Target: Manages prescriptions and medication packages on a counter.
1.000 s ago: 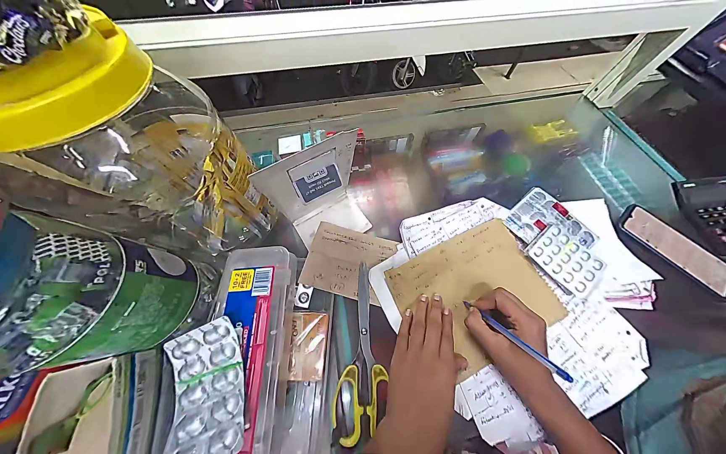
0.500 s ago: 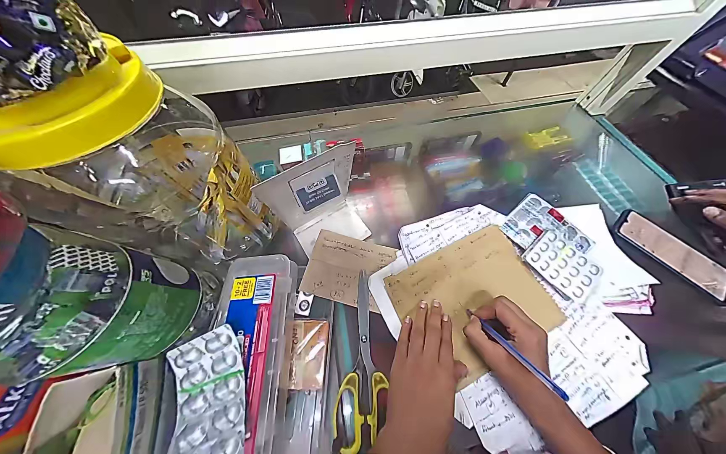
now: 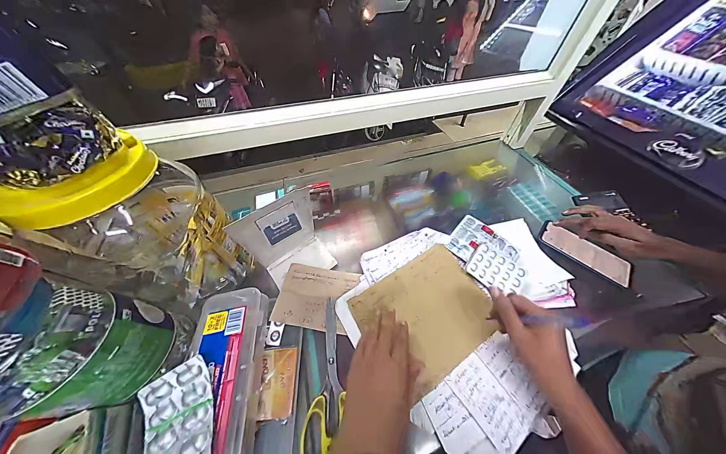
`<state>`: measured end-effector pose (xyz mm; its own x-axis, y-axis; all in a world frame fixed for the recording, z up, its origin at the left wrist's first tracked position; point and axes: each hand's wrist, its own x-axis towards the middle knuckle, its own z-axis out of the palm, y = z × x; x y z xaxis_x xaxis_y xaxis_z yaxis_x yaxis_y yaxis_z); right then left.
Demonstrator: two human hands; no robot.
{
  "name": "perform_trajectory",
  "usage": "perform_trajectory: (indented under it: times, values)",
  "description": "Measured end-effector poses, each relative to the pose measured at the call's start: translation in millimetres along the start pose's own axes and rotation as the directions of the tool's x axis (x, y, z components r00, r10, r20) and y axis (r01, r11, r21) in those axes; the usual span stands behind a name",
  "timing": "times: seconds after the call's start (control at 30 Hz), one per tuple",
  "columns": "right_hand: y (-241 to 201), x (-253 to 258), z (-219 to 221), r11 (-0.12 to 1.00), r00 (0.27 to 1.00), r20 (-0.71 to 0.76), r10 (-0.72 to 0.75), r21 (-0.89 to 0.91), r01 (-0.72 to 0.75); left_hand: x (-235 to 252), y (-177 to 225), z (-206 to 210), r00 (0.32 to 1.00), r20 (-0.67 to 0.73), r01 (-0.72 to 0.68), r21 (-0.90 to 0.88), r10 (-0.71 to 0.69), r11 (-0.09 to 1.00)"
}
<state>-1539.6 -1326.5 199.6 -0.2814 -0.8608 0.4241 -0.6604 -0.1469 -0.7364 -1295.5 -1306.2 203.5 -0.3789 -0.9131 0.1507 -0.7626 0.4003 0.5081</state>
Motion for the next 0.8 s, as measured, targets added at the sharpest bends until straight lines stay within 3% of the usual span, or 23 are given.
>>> perform_trajectory:
  times: [0.07, 0.13, 0.2, 0.23, 0.4, 0.5, 0.6, 0.7, 0.8]
  values:
    - [5.9, 18.9, -21.7, 0.998, 0.998, -0.014, 0.063, 0.016, -0.063, 17.8, 0.9, -17.7, 1.000, -0.006, 0.013, 0.032, -0.013, 0.999]
    - [7.2, 25.1, -28.8, 0.994, 0.998, -0.002, 0.055, 0.098, -0.055, 41.4, 1.0, -27.7, 0.982, 0.154, 0.099, 0.069, -0.108, 0.993]
    - [6.6, 16.6, -24.5, 0.984, 0.998, 0.062, 0.028, 0.177, -0.038, 57.5, 1.3, -29.5, 0.914, 0.353, 0.168, 0.128, -0.203, 0.978]
    - [6.2, 8.8, -19.3, 0.972, 0.994, 0.103, 0.023, 0.230, -0.047, 59.1, 0.1, -27.1, 0.899, 0.385, 0.164, 0.143, -0.207, 0.976]
    - [-5.5, -39.0, 15.8, 0.864, 0.943, 0.317, 0.104, 0.441, -0.244, 37.7, -4.9, -14.1, 0.895, 0.429, 0.078, 0.116, -0.121, 0.990]
    - [-11.2, -46.4, 27.5, 0.893, 0.952, 0.299, 0.068, 0.408, -0.192, 20.7, -6.4, -14.9, 0.897, 0.431, 0.064, 0.088, -0.096, 0.994]
    - [-13.1, -44.7, 18.8, 0.856, 0.928, 0.355, 0.109, 0.441, -0.269, 7.3, -11.9, -16.0, 0.887, 0.451, 0.091, 0.039, -0.098, 0.995]
    - [-19.8, -52.7, 0.5, 0.736, 0.848, 0.513, 0.132, 0.522, -0.430, 4.2, -20.0, -12.7, 0.897, 0.434, 0.097, -0.002, -0.086, 0.995]
    - [-20.1, -70.2, -5.9, 0.699, 0.853, 0.514, 0.087, 0.579, -0.420, 2.1, -22.2, -9.4, 0.906, 0.418, 0.091, -0.027, -0.072, 0.995]
